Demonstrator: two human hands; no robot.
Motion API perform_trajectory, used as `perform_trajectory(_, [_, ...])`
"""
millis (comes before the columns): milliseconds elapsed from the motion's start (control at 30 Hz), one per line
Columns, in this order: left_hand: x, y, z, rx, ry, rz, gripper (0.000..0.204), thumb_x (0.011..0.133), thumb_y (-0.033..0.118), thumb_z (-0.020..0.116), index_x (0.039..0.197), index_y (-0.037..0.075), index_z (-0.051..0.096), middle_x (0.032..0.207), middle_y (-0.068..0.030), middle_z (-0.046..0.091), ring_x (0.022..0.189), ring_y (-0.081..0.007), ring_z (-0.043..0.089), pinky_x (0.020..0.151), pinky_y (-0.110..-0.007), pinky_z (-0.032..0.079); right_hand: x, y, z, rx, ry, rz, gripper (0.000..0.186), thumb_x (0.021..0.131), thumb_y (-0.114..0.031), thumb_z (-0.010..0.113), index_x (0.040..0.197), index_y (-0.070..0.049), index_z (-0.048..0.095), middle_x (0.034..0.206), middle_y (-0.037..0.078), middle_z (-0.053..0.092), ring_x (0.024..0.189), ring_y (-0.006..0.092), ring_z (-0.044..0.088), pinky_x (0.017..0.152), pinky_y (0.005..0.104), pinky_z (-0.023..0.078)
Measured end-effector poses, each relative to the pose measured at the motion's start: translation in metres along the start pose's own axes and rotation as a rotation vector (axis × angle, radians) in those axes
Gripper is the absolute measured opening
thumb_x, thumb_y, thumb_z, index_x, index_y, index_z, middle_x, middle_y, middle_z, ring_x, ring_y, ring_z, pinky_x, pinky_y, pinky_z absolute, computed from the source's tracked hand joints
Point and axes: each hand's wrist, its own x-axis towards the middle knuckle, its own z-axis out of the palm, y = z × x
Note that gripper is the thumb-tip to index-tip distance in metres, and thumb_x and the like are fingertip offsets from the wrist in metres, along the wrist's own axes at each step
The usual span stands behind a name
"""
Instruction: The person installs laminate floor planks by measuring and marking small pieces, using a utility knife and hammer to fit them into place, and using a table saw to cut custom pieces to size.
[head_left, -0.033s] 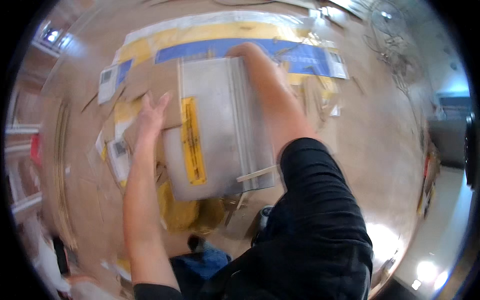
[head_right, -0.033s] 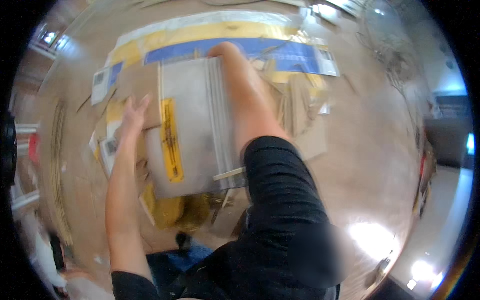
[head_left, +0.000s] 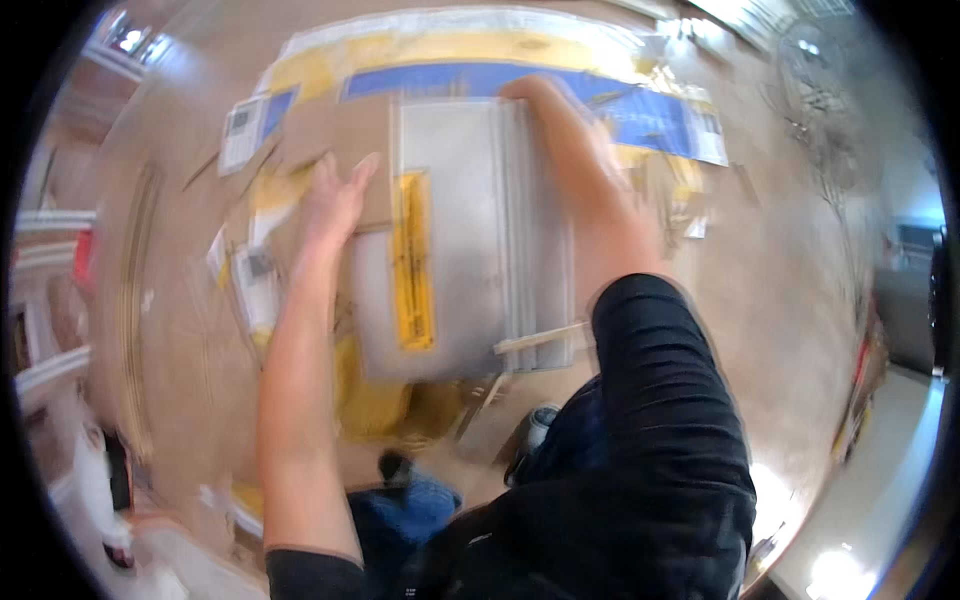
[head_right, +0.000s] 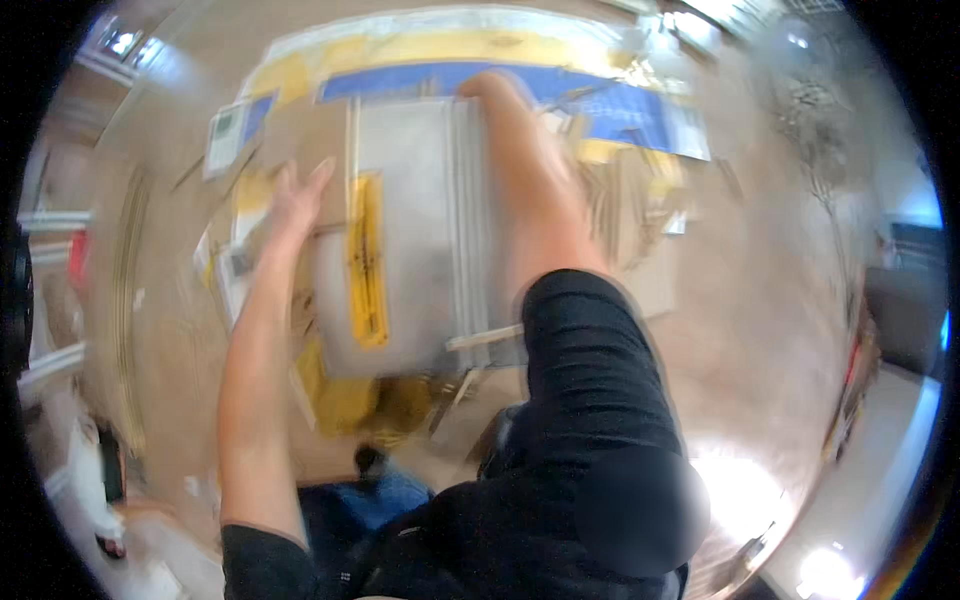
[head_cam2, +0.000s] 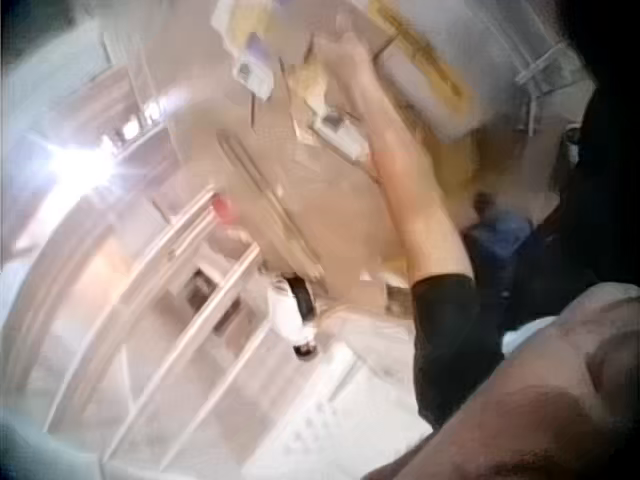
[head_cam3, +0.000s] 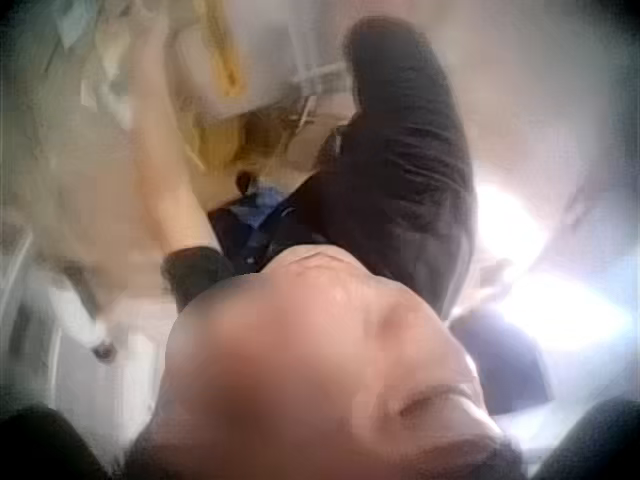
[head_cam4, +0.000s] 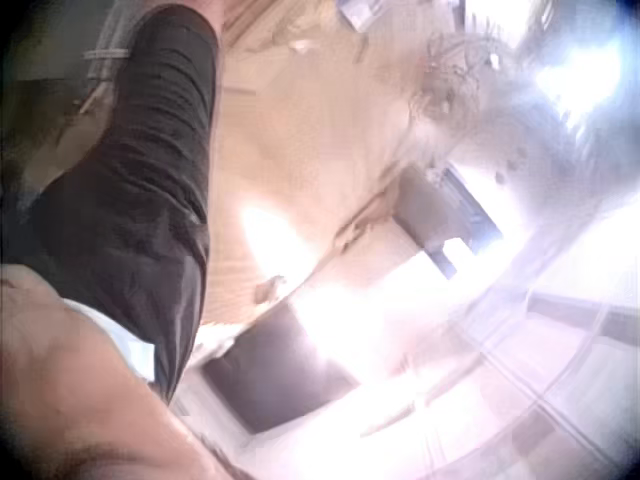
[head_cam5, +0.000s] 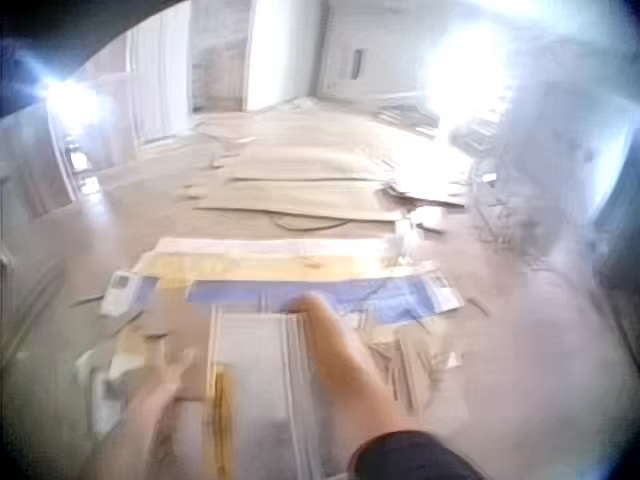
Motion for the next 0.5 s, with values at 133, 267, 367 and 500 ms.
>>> perform_trajectory(133, [0.011,0.003,-0.005,-0.196,-0.071,0.065,0.101,0.088,0.064,0.063,0.150,-0.009,0.029,0.148,-0.0324,0.041,0.140,-0.0386,0.041,0.114,-0.041,0.035,0.006,-0.023,-0.015,0.034,-0.191,0.080,0.048,0.094,-0.044,0.055,0.125,-0.009,0.065,0.122,0.015,0.067,0.110,0.0274,0.063,0.094,0.0420,0.049])
perform_trajectory(267, [0.003,0.001,-0.012,-0.139,-0.066,-0.035,0.106,0.087,0.066,0.062,0.151,-0.009,0.023,0.148,-0.0340,0.040,0.140,-0.0391,0.041,0.114,-0.042,0.036,0.005,-0.030,-0.009,0.078,-0.305,0.131,0.048,0.094,-0.045,0.056,0.126,-0.011,0.066,0.118,0.012,0.069,0.104,0.0233,0.066,0.090,0.0414,0.051])
perform_trajectory(367, [0.001,0.014,-0.019,-0.111,-0.097,-0.067,0.105,0.089,0.065,0.061,0.152,-0.009,0.021,0.148,-0.0337,0.040,0.139,-0.0403,0.041,0.115,-0.042,0.036,0.007,-0.029,-0.012,0.006,-0.336,0.136,0.048,0.093,-0.045,0.057,0.126,-0.012,0.067,0.116,0.009,0.070,0.100,0.0214,0.068,0.088,0.0407,0.051])
perform_trajectory(500, [0.012,0.015,-0.005,-0.219,-0.129,0.015,0.102,0.090,0.063,0.060,0.151,-0.010,0.021,0.147,-0.0343,0.041,0.139,-0.0408,0.041,0.114,-0.042,0.038,0.037,0.011,-0.013,-0.113,-0.204,0.098,0.043,0.092,-0.043,0.056,0.118,-0.012,0.069,0.109,0.007,0.071,0.096,0.0254,0.067,0.085,0.0404,0.049])
